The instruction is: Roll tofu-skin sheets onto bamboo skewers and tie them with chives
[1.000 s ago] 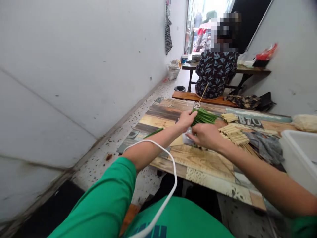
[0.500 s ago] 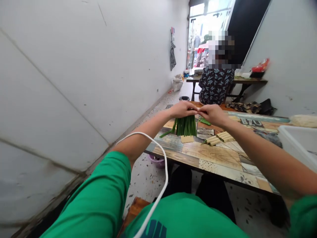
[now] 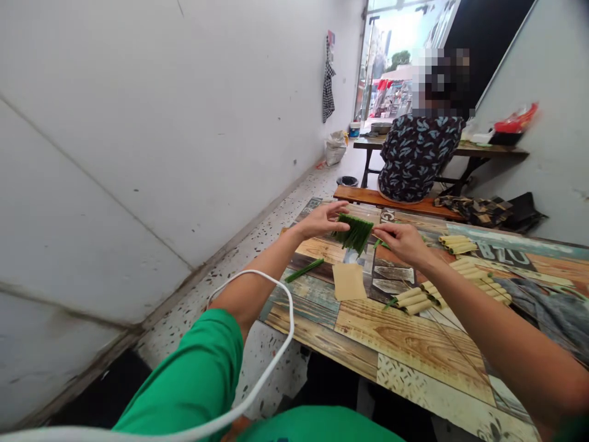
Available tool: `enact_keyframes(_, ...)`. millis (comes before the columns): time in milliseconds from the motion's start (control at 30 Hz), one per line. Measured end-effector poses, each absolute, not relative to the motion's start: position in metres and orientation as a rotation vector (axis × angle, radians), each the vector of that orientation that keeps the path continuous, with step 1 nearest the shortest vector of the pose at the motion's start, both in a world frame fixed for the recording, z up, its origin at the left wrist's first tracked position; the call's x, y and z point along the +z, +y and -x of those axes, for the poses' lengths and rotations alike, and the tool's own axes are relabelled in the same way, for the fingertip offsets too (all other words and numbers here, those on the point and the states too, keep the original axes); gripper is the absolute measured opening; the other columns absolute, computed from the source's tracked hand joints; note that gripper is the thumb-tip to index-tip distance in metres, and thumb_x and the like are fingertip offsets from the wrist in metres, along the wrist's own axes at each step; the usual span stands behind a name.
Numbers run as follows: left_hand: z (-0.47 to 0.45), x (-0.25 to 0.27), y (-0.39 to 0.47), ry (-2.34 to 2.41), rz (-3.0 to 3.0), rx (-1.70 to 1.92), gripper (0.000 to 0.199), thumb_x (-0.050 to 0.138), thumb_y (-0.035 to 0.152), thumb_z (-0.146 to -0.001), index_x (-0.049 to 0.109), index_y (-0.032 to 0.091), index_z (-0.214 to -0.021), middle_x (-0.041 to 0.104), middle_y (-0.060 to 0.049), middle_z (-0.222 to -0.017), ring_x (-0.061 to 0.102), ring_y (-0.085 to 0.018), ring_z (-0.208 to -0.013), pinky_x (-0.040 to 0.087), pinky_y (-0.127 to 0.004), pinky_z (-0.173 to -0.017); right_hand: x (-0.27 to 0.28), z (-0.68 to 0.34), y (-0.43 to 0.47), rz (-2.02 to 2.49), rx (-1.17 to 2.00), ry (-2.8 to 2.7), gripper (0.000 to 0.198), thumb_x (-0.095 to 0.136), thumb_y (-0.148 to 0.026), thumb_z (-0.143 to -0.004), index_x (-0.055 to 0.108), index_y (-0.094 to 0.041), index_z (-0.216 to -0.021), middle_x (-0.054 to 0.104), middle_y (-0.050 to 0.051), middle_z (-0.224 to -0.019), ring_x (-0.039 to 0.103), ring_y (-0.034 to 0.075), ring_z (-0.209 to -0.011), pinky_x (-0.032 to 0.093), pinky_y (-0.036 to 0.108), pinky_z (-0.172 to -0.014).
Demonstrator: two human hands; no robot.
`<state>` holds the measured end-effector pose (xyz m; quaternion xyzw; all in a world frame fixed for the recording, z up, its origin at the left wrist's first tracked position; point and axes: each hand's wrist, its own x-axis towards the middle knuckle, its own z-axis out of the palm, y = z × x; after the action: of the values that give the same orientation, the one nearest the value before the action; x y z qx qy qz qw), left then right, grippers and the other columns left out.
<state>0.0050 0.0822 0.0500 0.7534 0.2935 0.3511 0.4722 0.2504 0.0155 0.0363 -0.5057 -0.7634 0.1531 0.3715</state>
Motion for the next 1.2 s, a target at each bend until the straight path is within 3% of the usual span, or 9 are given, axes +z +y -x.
enact_keyframes(133, -0.014, 0.041, 0.070, 0.682, -1.621, 0.722, 0.060, 0.086, 0.039, -0.061, 0.069, 0.010, -0.110, 0.072, -0.010, -0.099, 0.066, -0.020, -0.088, 0.051, -0.039, -0.088, 0.035, -0.249, 0.010, 1.205, 0.565, -1.917, 0.033, 0.056, -0.044, -0.083, 0.078, -0.020, -0.090, 0.077, 0.005, -0.093, 0.069, 0.021, -0.084, 0.053, 0.031, -0.079)
enact_keyframes(267, -0.019, 0.041, 0.052, 0.750, -1.488, 0.789, 0.050, 0.088, 0.041, -0.058, 0.072, 0.009, -0.092, 0.073, -0.007, -0.088, 0.065, -0.017, -0.077, 0.053, -0.034, -0.081, 0.032, -0.242, 0.004, 1.184, 0.658, -1.881, 0.036, 0.058, -0.048, -0.081, 0.078, -0.019, -0.085, 0.076, 0.005, -0.090, 0.068, 0.021, -0.082, 0.053, 0.032, -0.078)
enact_keyframes(600, -0.001, 0.022, 0.021, 0.866, -1.286, 0.797, 0.044, 0.089, 0.041, -0.056, 0.067, 0.009, -0.076, 0.070, -0.003, -0.072, 0.062, -0.012, -0.062, 0.051, -0.025, -0.064, 0.005, -0.228, -0.012, 1.183, 0.890, -1.841, 0.041, 0.062, -0.054, -0.079, 0.078, -0.019, -0.093, 0.076, 0.006, -0.093, 0.067, 0.023, -0.086, 0.053, 0.037, -0.083)
enact_keyframes(733, 0.000, 0.001, 0.035, 0.866, -1.218, 0.703, 0.041, 0.087, 0.040, -0.059, 0.066, 0.010, -0.076, 0.068, -0.001, -0.064, 0.059, -0.011, -0.056, 0.049, -0.025, -0.059, -0.007, -0.233, 0.003, 1.236, 1.028, -1.791, 0.048, 0.070, -0.060, -0.069, 0.079, -0.017, -0.089, 0.075, 0.006, -0.084, 0.064, 0.021, -0.077, 0.052, 0.034, -0.074)
enact_keyframes(900, -0.012, -0.024, 0.049, 0.875, -1.094, 0.725, 0.042, 0.089, 0.039, -0.055, 0.066, 0.010, -0.074, 0.068, -0.002, -0.064, 0.062, -0.014, -0.058, 0.051, -0.027, -0.060, -0.013, -0.235, 0.010, 1.339, 1.177, -1.744, 0.061, 0.069, -0.067, -0.065, 0.077, -0.013, -0.093, 0.060, 0.000, -0.059, 0.045, 0.011, -0.055, 0.036, 0.024, -0.050)
enact_keyframes(1033, -0.010, -0.032, 0.053, 0.871, -1.069, 0.692, 0.037, 0.086, 0.037, -0.062, 0.065, 0.010, -0.075, 0.066, -0.002, -0.063, 0.060, -0.012, -0.055, 0.049, -0.025, -0.057, -0.011, -0.243, -0.001, 1.421, 1.278, -1.700, 0.069, 0.068, -0.072, -0.062, 0.075, -0.010, -0.093, 0.043, -0.006, -0.050, 0.029, 0.006, -0.048, 0.020, 0.021, -0.046)
enact_keyframes(1200, 0.029, -0.021, 0.071, 1.027, -1.180, 0.867, 0.030, 0.075, 0.033, -0.078, 0.056, 0.013, -0.068, 0.057, 0.002, -0.059, 0.049, -0.004, -0.048, 0.043, -0.018, -0.052, -0.009, -0.280, -0.022, 1.585, 1.359, -1.507, 0.073, 0.071, -0.071, -0.060, 0.072, -0.012, -0.103, 0.032, -0.010, -0.047, 0.021, 0.004, -0.043, 0.012, 0.022, -0.042)
